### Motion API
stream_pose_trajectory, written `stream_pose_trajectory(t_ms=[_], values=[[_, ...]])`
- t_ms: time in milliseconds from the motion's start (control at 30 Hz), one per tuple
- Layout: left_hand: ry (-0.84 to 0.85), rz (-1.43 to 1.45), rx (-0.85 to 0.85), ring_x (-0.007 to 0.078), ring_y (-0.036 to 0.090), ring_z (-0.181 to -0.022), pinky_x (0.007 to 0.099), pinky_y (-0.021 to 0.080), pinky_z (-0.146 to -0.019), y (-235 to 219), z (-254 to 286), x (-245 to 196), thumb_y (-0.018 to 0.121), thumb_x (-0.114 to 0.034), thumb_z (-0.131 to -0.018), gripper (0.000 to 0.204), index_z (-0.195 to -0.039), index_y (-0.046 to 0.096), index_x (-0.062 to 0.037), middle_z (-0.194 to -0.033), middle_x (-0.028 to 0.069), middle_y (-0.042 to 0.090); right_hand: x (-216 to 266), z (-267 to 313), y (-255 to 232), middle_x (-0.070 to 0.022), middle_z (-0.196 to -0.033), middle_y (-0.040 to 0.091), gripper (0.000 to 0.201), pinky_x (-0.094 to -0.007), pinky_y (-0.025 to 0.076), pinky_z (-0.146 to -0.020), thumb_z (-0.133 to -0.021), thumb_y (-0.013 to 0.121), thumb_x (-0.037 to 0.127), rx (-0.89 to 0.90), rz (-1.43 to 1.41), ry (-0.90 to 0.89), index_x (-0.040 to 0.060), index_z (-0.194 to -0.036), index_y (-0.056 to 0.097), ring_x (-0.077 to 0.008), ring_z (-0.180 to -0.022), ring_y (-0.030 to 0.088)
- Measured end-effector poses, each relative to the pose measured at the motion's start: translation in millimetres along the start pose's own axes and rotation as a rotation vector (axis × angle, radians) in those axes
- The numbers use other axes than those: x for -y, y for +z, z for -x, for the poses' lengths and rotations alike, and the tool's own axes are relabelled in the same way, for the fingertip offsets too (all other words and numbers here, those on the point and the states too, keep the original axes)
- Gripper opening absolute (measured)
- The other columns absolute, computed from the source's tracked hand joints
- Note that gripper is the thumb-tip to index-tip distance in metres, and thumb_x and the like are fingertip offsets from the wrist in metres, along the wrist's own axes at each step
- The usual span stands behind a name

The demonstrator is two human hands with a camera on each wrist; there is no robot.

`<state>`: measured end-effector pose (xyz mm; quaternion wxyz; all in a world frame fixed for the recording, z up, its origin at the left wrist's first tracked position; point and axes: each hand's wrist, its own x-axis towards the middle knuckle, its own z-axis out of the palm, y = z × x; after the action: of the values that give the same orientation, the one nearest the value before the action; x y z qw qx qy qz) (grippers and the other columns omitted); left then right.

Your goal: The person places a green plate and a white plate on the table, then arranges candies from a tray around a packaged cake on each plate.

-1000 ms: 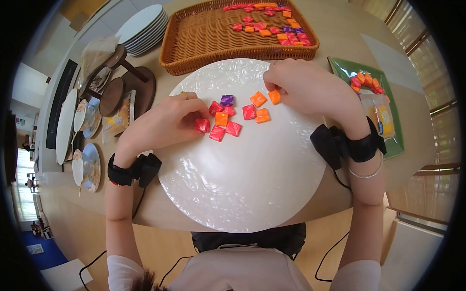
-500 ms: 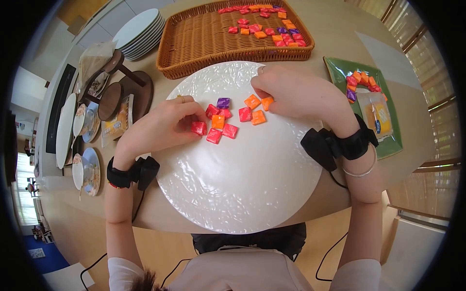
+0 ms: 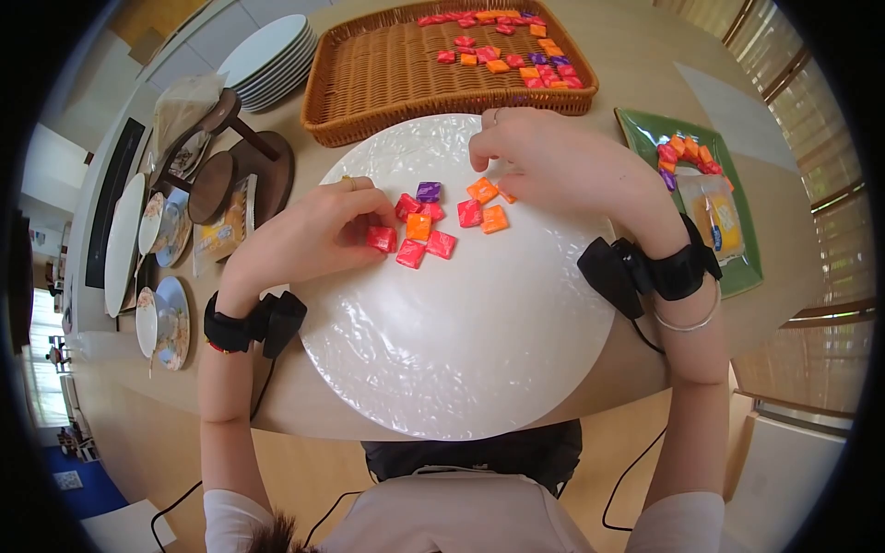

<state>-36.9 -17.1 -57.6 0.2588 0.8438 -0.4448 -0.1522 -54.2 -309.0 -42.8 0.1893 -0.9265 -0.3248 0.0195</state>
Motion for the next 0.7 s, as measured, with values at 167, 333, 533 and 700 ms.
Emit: stream_pose_trajectory(t_ms=[167, 333, 533, 700], values=[[-0.004, 0.007, 0.020, 0.0277, 0.063, -0.084, 0.0354, 0.052, -0.078, 0, -1, 2, 0.069, -0.006, -0.078, 0.025, -0.102, 0.065, -0.0005, -0.094, 0.0129, 0.063, 11, -6, 5, -0.0097, -0.095, 0.057, 0.014, -0.0382, 0.048, -0.082, -0.082, 0.066, 0.004, 0.115, 0.092, 0.031, 0.0012, -0.095, 0.061, -0.0277, -0.094, 0.058], [-0.009, 0.013, 0.025, 0.0276, 0.063, -0.084, 0.0354, 0.052, -0.078, 0, -1, 3, 0.070, -0.006, -0.078, 0.024, -0.101, 0.066, -0.0006, -0.094, 0.0127, 0.064, 9, -19, 8, -0.0107, -0.093, 0.056, 0.013, -0.0389, 0.047, -0.080, -0.082, 0.065, 0.005, 0.160, 0.103, -0.015, 0.0007, -0.092, 0.059, -0.0285, -0.094, 0.057], [-0.004, 0.020, 0.023, 0.0271, 0.064, -0.084, 0.0353, 0.052, -0.079, 0, -2, 3, 0.070, -0.007, -0.079, 0.023, -0.101, 0.067, -0.0007, -0.094, 0.0127, 0.065, 16, -23, 4, -0.0126, -0.089, 0.057, 0.014, -0.0408, 0.047, -0.073, -0.078, 0.063, 0.004, 0.241, 0.095, 0.007, -0.0006, -0.090, 0.058, -0.0300, -0.084, 0.058], [-0.035, 0.019, 0.042, 0.0262, 0.064, -0.084, 0.0350, 0.052, -0.079, -1, -2, 3, 0.070, -0.007, -0.080, 0.023, -0.101, 0.067, -0.0006, -0.095, 0.0126, 0.065, 18, -19, 2, -0.0135, -0.085, 0.057, 0.017, -0.0397, 0.048, -0.071, -0.075, 0.061, 0.003, 0.211, 0.078, 0.002, -0.0006, -0.091, 0.059, -0.0293, -0.080, 0.058]])
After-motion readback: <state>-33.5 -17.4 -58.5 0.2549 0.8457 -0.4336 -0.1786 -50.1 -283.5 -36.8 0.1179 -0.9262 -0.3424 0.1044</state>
